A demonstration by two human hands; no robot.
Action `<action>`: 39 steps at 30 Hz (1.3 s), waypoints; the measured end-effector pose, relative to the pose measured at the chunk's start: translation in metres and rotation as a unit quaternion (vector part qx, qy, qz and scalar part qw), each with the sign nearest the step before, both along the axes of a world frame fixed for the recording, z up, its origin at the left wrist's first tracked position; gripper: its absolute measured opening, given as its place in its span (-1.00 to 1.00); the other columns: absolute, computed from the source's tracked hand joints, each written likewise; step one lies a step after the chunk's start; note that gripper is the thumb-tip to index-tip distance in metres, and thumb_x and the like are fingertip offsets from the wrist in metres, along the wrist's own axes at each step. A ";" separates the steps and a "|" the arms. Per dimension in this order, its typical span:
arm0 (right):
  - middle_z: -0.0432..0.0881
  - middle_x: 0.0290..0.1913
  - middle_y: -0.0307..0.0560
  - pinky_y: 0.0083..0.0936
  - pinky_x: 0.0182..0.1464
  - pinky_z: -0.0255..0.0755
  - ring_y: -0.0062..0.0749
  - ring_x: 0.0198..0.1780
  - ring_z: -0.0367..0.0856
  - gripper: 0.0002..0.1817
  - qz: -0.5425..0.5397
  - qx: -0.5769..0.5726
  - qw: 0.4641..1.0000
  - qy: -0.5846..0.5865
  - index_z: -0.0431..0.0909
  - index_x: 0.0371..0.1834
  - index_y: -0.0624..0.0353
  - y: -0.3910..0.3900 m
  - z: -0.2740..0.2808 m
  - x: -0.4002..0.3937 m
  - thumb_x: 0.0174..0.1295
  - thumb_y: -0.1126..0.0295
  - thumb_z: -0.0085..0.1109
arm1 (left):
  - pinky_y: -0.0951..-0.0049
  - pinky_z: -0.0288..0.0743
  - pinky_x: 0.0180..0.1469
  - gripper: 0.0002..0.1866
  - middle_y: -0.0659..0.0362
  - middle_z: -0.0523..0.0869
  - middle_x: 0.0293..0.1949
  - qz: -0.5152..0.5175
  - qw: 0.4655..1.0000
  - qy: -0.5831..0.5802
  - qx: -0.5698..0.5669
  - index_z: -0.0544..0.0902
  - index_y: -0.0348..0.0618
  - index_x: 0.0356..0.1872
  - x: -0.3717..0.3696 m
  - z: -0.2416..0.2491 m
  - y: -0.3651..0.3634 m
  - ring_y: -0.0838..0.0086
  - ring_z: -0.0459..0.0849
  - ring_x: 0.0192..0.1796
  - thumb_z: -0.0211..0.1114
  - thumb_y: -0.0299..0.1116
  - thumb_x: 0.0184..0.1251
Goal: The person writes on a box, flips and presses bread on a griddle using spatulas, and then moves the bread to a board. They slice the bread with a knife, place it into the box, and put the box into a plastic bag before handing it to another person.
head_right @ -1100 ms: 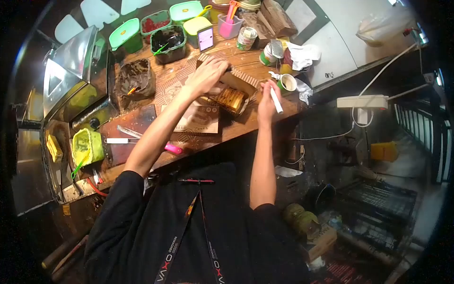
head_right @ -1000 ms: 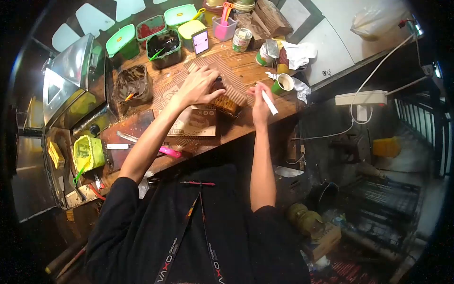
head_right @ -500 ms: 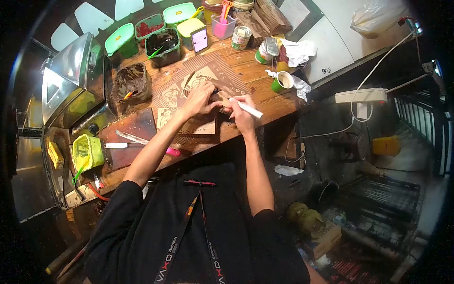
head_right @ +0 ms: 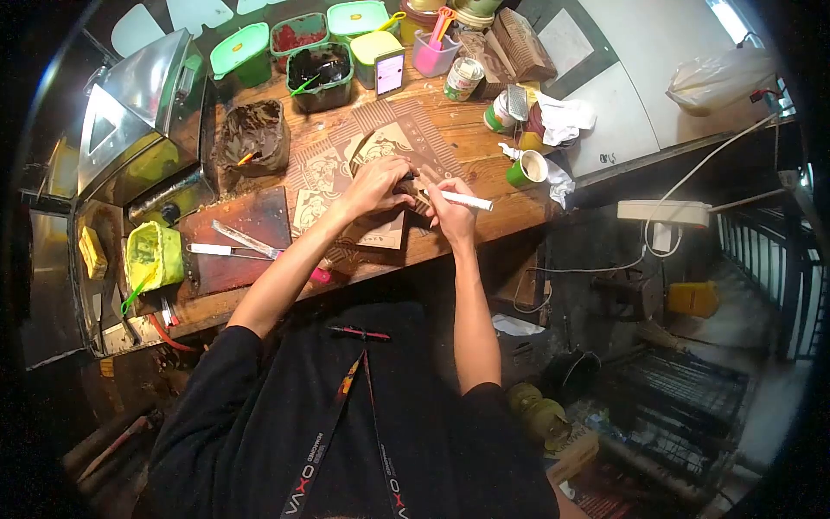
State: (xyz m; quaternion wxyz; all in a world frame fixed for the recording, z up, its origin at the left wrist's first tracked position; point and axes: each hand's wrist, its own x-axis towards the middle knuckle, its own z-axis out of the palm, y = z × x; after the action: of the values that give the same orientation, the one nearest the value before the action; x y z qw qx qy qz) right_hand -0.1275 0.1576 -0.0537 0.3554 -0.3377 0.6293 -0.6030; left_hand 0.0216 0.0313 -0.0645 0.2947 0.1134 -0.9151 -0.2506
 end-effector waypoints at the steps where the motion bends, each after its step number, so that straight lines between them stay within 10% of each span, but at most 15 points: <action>1: 0.49 -0.63 -0.28 -0.77 -0.73 0.28 -0.71 -0.69 0.44 -0.87 -0.002 0.002 1.000 0.007 0.45 -0.43 0.19 0.001 0.000 0.000 0.21 0.47 0.21 | 0.25 0.47 -0.05 -0.51 0.04 0.62 -0.18 -0.001 1.000 0.000 0.001 0.52 -0.23 -0.19 0.000 0.001 0.000 0.13 0.56 -0.04 0.46 -0.16 -0.10; 11: 0.45 -0.68 -0.31 -0.75 -0.77 0.18 -0.73 -0.74 0.36 -0.88 0.016 -0.010 0.989 0.146 0.48 -0.45 0.21 -0.002 -0.028 -0.008 0.19 0.47 0.21 | 0.26 0.48 -0.01 -0.50 0.05 0.63 -0.19 0.004 1.000 -0.011 0.002 0.54 -0.24 -0.18 -0.001 -0.002 -0.001 0.13 0.57 -0.01 0.47 -0.16 -0.11; 18: 0.45 -0.69 -0.29 -0.73 -0.77 0.17 -0.72 -0.75 0.35 -0.86 -0.019 -0.001 0.995 0.096 0.46 -0.49 0.21 -0.001 -0.018 -0.003 0.18 0.50 0.21 | 0.19 0.42 -0.21 -0.53 0.05 0.50 -0.44 0.005 0.998 0.068 -0.016 0.38 -0.22 -0.44 -0.004 -0.003 0.000 0.05 0.52 -0.24 0.46 -0.15 -0.17; 39: 0.43 -0.70 -0.28 -0.72 -0.78 0.15 -0.70 -0.76 0.34 -0.86 -0.046 0.014 0.997 0.064 0.45 -0.50 0.21 0.004 -0.013 -0.001 0.17 0.52 0.19 | 0.19 0.43 -0.14 -0.53 0.06 0.54 -0.39 0.004 0.999 0.054 0.002 0.44 -0.22 -0.35 -0.001 0.001 0.002 0.07 0.54 -0.15 0.46 -0.13 -0.15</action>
State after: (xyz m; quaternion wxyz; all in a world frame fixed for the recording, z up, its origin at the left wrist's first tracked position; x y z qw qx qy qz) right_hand -0.1283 0.1612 -0.0663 0.2911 -0.3416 0.6736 -0.5872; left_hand 0.0203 0.0330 -0.0631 0.3448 0.1043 -0.8967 -0.2572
